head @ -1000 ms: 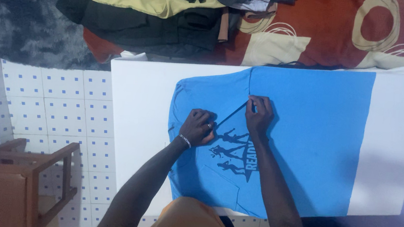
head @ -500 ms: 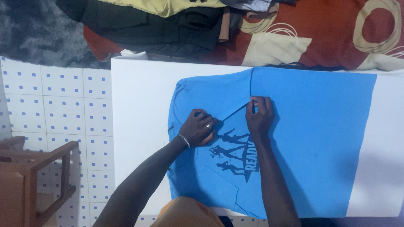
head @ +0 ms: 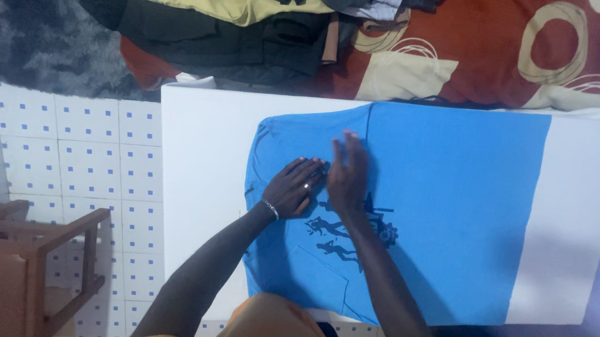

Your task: The person folds a blue shirt by first laying it flat on a table, folding the sleeves inward, and then folding the bottom of the shirt up to the top before picking it up.

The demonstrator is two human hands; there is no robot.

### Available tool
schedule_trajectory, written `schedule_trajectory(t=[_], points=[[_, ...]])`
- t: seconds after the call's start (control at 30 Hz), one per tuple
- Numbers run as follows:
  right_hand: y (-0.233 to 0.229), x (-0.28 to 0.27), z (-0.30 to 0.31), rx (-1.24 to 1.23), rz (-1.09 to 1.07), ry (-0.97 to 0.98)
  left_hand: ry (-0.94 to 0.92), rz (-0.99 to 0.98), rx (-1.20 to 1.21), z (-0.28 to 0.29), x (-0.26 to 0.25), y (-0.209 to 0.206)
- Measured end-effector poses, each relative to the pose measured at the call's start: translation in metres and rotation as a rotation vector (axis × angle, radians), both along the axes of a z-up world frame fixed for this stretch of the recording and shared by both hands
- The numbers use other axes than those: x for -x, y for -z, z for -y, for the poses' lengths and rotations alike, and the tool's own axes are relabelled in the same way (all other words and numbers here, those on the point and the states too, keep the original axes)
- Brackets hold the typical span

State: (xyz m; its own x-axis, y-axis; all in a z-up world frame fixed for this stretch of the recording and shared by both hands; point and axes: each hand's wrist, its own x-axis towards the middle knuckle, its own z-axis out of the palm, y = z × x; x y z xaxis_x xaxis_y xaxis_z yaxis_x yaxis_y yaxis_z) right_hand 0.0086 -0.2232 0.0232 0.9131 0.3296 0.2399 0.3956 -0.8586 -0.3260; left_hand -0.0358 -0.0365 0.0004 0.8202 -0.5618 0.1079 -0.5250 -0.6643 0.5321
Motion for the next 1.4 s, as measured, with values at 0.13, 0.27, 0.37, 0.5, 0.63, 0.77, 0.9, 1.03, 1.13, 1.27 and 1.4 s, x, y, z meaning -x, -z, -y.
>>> schedule_trajectory(t=[0.13, 0.27, 0.37, 0.5, 0.63, 0.77, 0.9, 1.03, 1.13, 1.27, 1.4], points=[[0.010, -0.004, -0.020, 0.056, -0.107, -0.124, -0.027, -0.094, -0.086, 0.005, -0.005, -0.008], [0.007, -0.021, 0.008, 0.134, -0.108, -0.076, -0.077, -0.016, -0.051, 0.004, -0.004, -0.009], [0.005, -0.028, 0.022, 0.141, -0.092, -0.054, -0.077, -0.045, -0.034, 0.006, -0.001, -0.010], [0.003, -0.030, 0.020, 0.117, -0.080, -0.035, -0.101, -0.151, 0.021, 0.007, -0.005, -0.009], [0.002, -0.030, 0.020, 0.162, -0.071, -0.028, -0.293, -0.085, -0.038, 0.026, -0.019, 0.005], [-0.003, -0.031, 0.020, 0.139, -0.064, -0.052, -0.526, 0.072, -0.030, 0.014, -0.041, 0.009], [-0.006, -0.036, 0.028, 0.177, -0.064, -0.061, -0.685, 0.030, -0.077, -0.019, -0.041, 0.005], [-0.008, -0.030, 0.029, 0.201, -0.051, -0.053, -0.694, 0.046, -0.114, -0.016, -0.040, 0.003], [-0.008, -0.028, 0.022, 0.270, -0.041, -0.003, -0.602, 0.023, -0.148, -0.004, -0.029, 0.000], [0.001, -0.012, 0.010, 0.222, -0.090, -0.078, -0.286, 0.047, -0.156, 0.028, 0.000, 0.007], [0.008, -0.003, 0.005, 0.136, -0.152, -0.198, -0.096, -0.153, -0.119, 0.042, 0.033, 0.017]])
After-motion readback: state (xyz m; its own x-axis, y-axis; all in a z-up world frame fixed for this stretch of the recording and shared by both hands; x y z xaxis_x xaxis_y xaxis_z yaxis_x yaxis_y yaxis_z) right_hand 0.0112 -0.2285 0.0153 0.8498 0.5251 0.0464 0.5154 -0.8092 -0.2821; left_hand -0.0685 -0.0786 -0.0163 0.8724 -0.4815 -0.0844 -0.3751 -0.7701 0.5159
